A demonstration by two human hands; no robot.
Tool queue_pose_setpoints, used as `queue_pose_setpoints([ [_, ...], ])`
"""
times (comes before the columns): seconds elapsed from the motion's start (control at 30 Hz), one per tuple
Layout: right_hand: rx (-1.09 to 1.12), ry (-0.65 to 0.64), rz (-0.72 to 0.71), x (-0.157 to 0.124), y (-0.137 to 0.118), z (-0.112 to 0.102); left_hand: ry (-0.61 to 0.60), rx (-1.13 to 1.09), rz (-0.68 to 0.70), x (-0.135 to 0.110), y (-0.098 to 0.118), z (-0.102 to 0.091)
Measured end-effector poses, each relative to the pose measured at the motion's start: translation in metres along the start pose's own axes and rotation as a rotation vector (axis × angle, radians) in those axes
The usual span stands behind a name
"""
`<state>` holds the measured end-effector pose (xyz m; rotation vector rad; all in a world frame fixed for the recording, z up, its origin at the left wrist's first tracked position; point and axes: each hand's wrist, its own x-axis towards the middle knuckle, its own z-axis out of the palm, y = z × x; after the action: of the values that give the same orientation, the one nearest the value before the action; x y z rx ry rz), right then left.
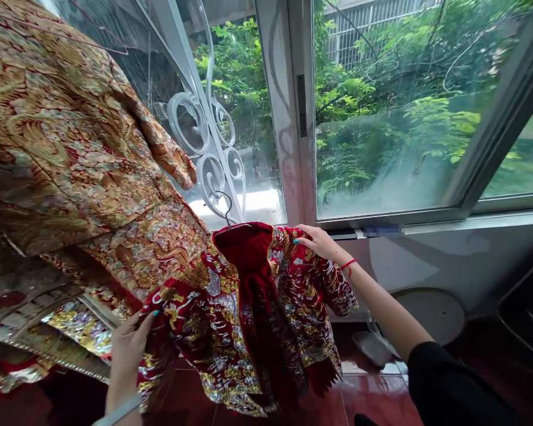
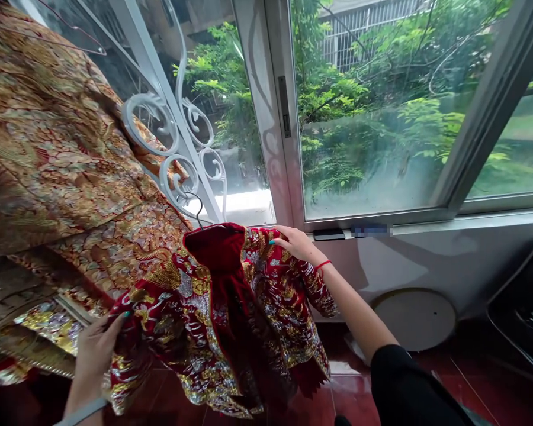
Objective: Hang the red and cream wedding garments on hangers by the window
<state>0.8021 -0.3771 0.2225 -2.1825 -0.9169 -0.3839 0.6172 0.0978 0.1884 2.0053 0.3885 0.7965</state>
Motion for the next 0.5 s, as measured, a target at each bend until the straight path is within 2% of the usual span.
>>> queue_pose_setpoints([
  [0.07,0.058,0.011,-0.013,-0.003,-0.003,-0.003,0.11,-0.077,-0.086,-0.009,-0.006,0.016],
  [0.13,0.087,-0.007,-0.021,-0.006,-0.006,-0.008,0.187,-0.098,-0.079,-0.025,0.002,0.036],
  [0.2,0.075,-0.041,-0.022,-0.008,-0.008,-0.014,0.39,-0.079,0.047,-0.047,0.026,0.061],
  [0.27,0.059,-0.04,-0.024,-0.009,-0.009,-0.019,0.747,-0.037,0.234,-0.074,0.06,0.092],
  [0.3,0.054,-0.023,-0.025,-0.008,-0.01,-0.02,0.802,-0.005,0.355,-0.087,0.078,0.109],
  [0.33,0.048,-0.005,-0.031,-0.007,-0.011,-0.021,0.737,0.015,0.508,-0.097,0.095,0.127],
  [0.37,0.043,0.015,-0.043,-0.006,-0.015,-0.022,0.475,0.051,0.628,-0.103,0.112,0.144],
  [0.4,0.04,0.038,-0.057,-0.005,-0.019,-0.021,0.195,0.087,0.666,-0.105,0.127,0.16],
  [0.43,0.042,0.058,-0.073,-0.004,-0.025,-0.019,-0.027,0.106,0.648,-0.102,0.139,0.173],
  [0.5,0.057,0.075,-0.108,-0.002,-0.037,-0.013,-0.297,0.101,0.539,-0.087,0.154,0.19],
])
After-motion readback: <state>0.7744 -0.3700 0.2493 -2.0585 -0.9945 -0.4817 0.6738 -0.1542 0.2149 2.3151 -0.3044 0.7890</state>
